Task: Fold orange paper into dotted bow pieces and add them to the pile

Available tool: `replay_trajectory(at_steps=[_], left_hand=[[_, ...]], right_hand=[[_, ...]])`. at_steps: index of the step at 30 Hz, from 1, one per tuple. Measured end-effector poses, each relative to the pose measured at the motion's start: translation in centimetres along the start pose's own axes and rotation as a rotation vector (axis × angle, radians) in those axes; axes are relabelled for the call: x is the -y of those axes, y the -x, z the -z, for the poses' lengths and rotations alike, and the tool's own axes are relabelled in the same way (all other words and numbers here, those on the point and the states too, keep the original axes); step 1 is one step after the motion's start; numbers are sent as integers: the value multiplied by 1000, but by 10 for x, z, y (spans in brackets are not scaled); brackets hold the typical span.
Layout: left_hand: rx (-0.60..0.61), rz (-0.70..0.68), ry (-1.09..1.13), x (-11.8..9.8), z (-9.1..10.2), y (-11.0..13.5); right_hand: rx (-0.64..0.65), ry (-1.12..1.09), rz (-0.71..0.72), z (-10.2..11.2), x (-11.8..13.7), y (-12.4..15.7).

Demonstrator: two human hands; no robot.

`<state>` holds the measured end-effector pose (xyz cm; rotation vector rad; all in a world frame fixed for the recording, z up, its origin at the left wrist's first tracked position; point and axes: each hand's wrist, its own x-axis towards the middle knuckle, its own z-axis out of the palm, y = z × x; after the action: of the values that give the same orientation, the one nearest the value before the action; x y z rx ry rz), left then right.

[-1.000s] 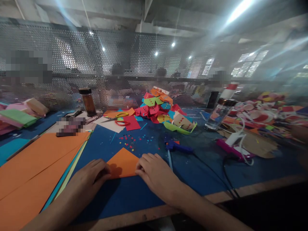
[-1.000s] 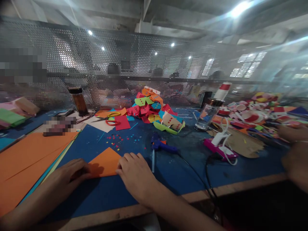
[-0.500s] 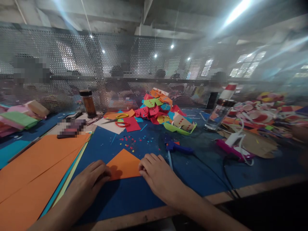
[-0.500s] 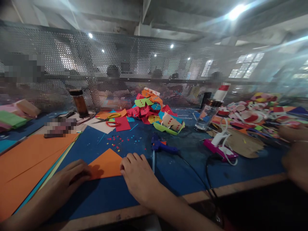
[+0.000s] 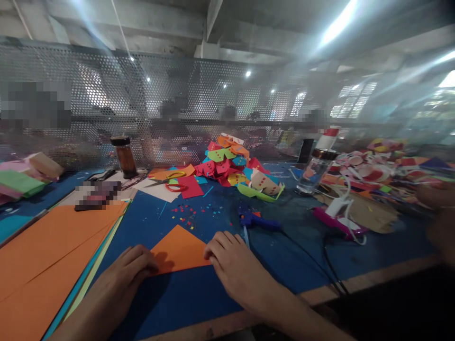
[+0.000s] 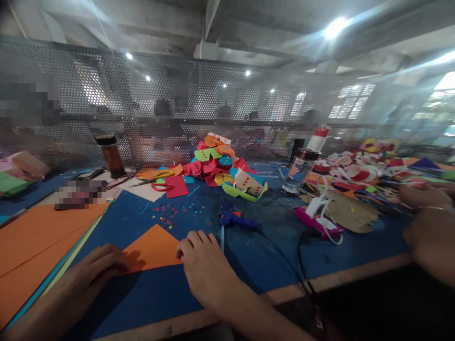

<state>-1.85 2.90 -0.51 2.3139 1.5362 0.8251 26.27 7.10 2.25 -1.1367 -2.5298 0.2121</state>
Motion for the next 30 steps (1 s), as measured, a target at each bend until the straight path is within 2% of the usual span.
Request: replay_trajectory(at_steps=[7, 13, 18, 24, 30], left_hand=[[34, -59, -47, 5, -1, 5], [88, -161, -140, -7, 3, 4], [140, -162, -183, -23, 7, 9], [267, -67, -409, -44, 6, 10], [287, -87, -526, -53, -1, 5]], right_hand=[[-12, -20, -17, 0, -5, 7], [-3, -44, -20, 1, -8, 10], [23, -56, -29, 1, -10, 10], [48, -71, -30, 3, -10, 10], [60, -58, -32, 6, -8, 11]])
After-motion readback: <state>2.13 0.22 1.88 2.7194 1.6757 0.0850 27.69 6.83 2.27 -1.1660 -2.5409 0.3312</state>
